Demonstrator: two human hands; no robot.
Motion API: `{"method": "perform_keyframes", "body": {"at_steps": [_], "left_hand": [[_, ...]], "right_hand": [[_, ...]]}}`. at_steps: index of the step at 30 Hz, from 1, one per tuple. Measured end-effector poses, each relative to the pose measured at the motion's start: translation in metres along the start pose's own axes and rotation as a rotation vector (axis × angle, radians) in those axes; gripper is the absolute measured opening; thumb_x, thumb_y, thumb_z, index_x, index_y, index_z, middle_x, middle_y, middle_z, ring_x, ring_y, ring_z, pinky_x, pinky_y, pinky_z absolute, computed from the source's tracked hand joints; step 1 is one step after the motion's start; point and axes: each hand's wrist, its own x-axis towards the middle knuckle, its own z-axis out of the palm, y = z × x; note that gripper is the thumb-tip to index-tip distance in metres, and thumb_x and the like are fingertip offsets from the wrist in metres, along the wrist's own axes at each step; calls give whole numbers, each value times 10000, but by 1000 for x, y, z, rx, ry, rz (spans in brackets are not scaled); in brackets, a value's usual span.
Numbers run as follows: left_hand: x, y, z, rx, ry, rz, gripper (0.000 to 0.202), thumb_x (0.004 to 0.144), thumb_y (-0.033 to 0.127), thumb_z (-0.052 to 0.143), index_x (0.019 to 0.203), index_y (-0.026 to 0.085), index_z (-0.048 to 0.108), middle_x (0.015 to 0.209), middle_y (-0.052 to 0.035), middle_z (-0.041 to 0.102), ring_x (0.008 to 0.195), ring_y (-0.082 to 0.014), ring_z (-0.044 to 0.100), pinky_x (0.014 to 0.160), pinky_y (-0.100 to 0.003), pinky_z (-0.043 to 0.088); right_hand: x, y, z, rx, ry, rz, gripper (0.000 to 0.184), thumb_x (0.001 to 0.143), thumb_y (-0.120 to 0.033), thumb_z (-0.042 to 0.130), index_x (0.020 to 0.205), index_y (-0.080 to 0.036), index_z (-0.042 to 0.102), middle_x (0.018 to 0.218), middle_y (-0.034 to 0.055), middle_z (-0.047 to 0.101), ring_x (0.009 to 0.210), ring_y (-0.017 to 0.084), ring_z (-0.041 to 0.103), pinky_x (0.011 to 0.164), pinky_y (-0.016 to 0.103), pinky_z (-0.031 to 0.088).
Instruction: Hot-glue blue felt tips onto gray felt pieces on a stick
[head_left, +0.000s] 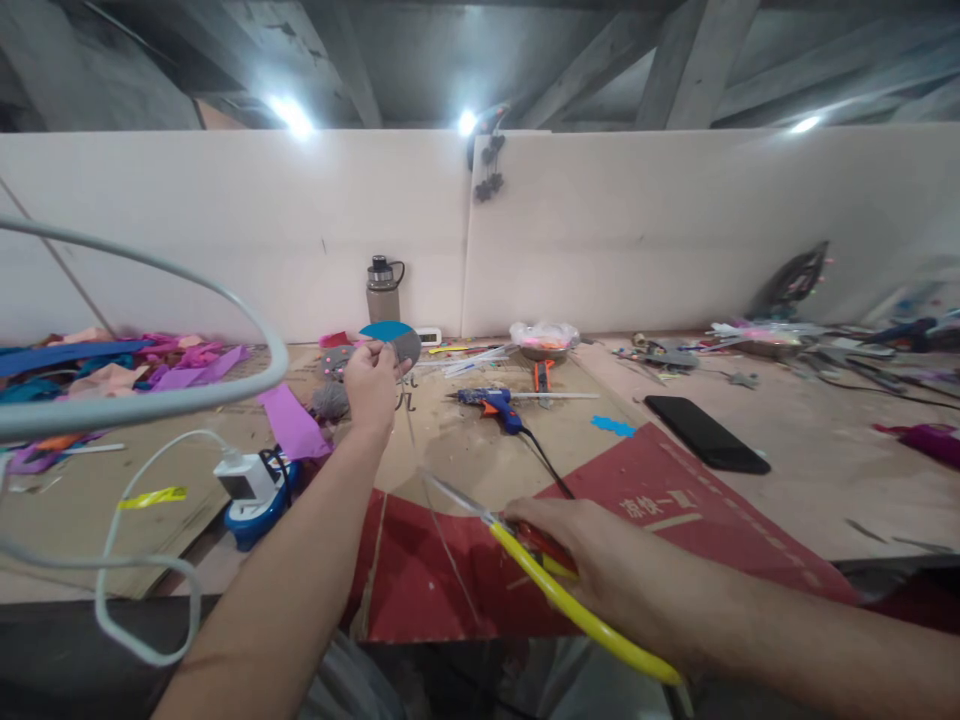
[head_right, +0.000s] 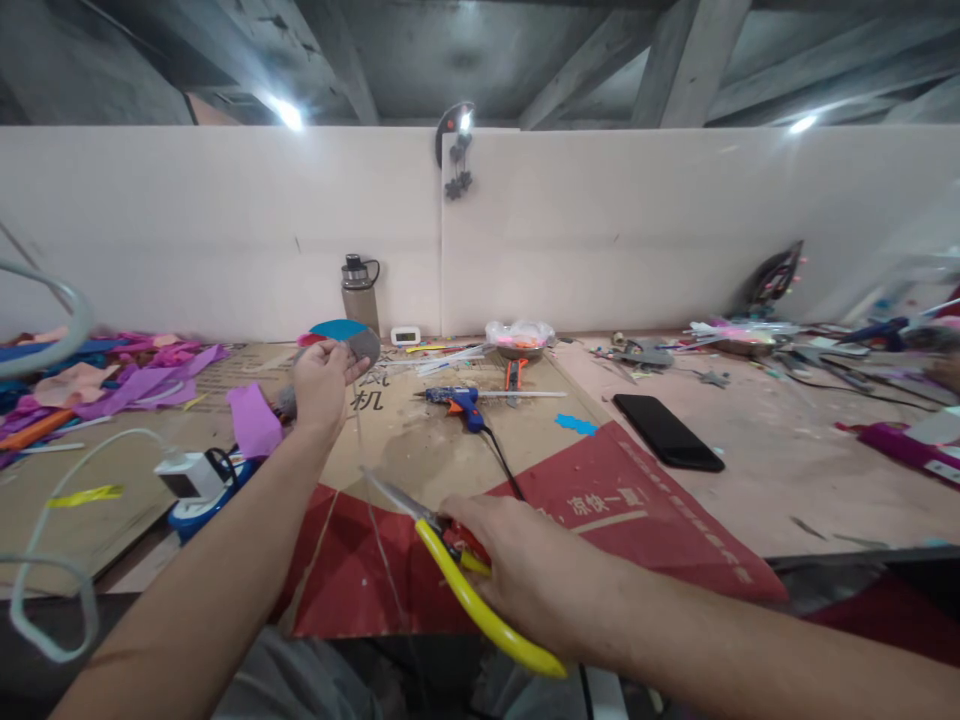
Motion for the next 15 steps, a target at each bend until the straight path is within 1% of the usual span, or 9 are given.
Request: {"method": "perform_keyframes", "body": {"at_steps": [3, 6, 8, 10, 12, 15], "left_hand": [[2, 2, -1, -18, 14, -19, 176, 677, 279, 613, 707, 154, 493, 629, 24, 526, 602, -94, 589, 682, -328, 555], [3, 3, -2, -19, 20, -33, 184, 671, 283, 616, 704, 150, 492, 632, 20, 536, 598, -92, 590, 692, -327, 553], [4, 3, -3, -13, 17, -41, 191, 667, 287, 619, 701, 146, 494, 660, 7, 557, 613, -98, 602, 699, -327, 551], [4, 1, -5, -4, 17, -47, 199, 660, 291, 626, 699, 146, 495, 672, -1, 568, 619, -106, 610, 700, -334, 551], [4, -1, -5, -1, 24, -51, 200, 653, 285, 630, 697, 149, 490, 658, 5, 562, 609, -108, 611, 697, -344, 552], [4, -3, -6, -5, 24, -66, 200, 644, 274, 635, 689, 153, 482, 632, 18, 544, 597, -104, 606, 697, -351, 552]], "right_hand": [[-10, 2, -4, -166, -44, -30, 184, 727, -170, 493, 865, -223, 602, 829, 17, 635, 687, 133, 559, 579, 217, 354], [-21, 4, -11, -248, -106, -67, 291, 692, -146, 508, 948, -243, 608, 923, 26, 624, 769, 148, 571, 632, 219, 385], [-29, 8, -15, -243, -108, -93, 377, 686, -130, 510, 1031, -254, 598, 988, 40, 613, 839, 160, 576, 686, 226, 410], [-35, 17, -18, -216, -67, -86, 402, 702, -142, 513, 1078, -261, 590, 1019, 57, 611, 885, 175, 580, 736, 245, 430], [-40, 27, -19, -184, -4, -46, 392, 730, -176, 517, 1103, -274, 585, 1049, 72, 609, 936, 198, 577, 796, 280, 438], [-41, 42, -21, -147, 91, 36, 395, 771, -292, 529, 1165, -280, 551, 1137, 88, 585, 1034, 237, 550, 882, 345, 423]]}}
